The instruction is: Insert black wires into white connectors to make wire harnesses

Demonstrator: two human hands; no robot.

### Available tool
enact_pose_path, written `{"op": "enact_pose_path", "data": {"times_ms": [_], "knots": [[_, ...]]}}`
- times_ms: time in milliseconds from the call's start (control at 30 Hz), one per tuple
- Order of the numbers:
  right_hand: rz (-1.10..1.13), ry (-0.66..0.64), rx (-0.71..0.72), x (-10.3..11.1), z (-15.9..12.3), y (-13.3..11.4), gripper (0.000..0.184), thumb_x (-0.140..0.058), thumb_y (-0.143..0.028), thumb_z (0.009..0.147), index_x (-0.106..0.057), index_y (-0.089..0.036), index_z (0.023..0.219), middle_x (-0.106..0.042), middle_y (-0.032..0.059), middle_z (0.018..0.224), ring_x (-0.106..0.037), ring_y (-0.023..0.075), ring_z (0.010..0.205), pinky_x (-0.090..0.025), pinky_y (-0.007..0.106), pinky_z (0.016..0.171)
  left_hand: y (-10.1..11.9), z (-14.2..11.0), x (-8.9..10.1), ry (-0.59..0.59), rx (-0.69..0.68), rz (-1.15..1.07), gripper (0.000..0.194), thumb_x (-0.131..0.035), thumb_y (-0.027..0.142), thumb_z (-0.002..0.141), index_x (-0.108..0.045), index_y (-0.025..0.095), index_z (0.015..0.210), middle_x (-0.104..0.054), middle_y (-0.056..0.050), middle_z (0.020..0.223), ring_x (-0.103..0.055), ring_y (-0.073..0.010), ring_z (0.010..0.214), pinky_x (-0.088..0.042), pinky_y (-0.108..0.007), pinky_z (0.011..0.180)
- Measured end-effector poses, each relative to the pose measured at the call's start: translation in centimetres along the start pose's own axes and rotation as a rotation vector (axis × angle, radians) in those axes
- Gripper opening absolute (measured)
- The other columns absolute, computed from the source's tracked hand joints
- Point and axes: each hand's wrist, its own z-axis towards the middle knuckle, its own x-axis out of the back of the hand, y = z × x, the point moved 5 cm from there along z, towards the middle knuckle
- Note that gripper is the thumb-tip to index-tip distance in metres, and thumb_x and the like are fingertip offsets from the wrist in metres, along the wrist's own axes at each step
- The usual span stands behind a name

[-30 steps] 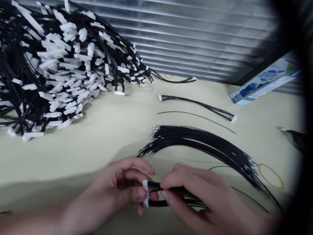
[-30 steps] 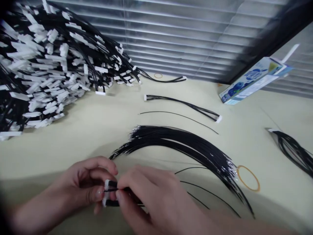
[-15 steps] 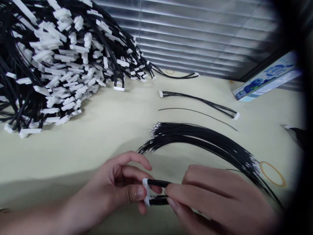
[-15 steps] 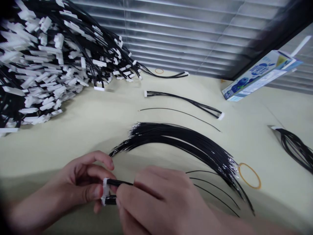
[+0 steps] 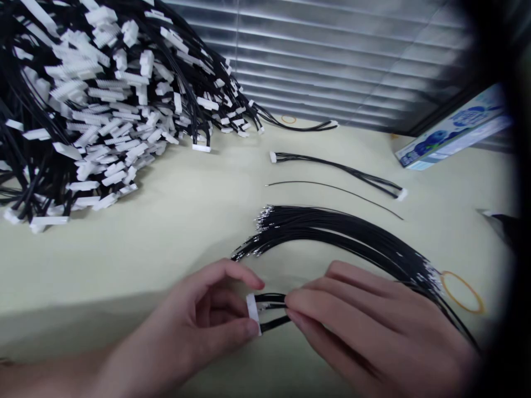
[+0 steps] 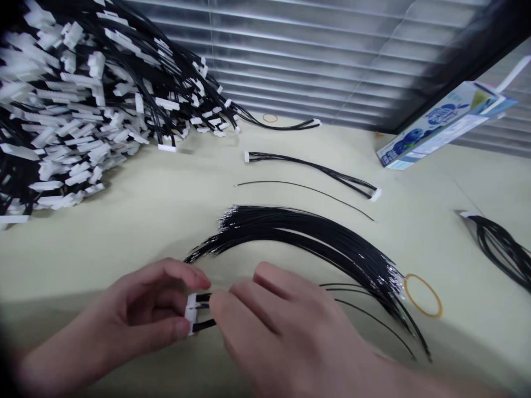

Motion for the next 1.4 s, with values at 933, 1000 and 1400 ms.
{"op": "enact_pose_path", "data": {"times_ms": [933,1000,1400], "knots": [[0.205,0.000,-0.100,-0.4,-0.1,-0.4,0.014,-0.045,-0.014,0.086,-0.055,-0.019,0.094,-0.055,-0.0023,0.068,-0.048,0.0083,0.057,-0.034,0.022,0.050,0.0,0.0,-0.2,-0.187,0.046,-0.201,0.024,-0.069,0.008,0.073,-0.058,0.022,0.088,-0.062,0.003,0.079,-0.055,-0.0070,0.072,-0.043,-0.016,0.063],[0.194,0.005,-0.033,-0.1,-0.1,-0.4,0.015,-0.046,-0.012,0.085,-0.056,-0.017,0.095,-0.056,-0.0018,0.070,-0.048,0.0081,0.059,-0.034,0.022,0.051,0.1,-0.1,-0.2,-0.198,0.028,-0.204,0.024,-0.069,0.007,0.073,-0.058,0.022,0.089,-0.062,0.004,0.078,-0.055,-0.0058,0.071,-0.042,-0.014,0.062],[-0.075,0.062,0.077,0.4,-0.5,-1.4,0.012,-0.048,-0.013,0.085,-0.057,-0.018,0.092,-0.060,0.0002,0.077,-0.049,0.0116,0.065,-0.040,0.025,0.057,-0.6,-0.4,0.2,-0.239,0.009,-0.224,0.031,-0.068,0.003,0.072,-0.059,0.026,0.091,-0.063,0.004,0.079,-0.057,-0.0061,0.070,-0.044,-0.014,0.061]]}}
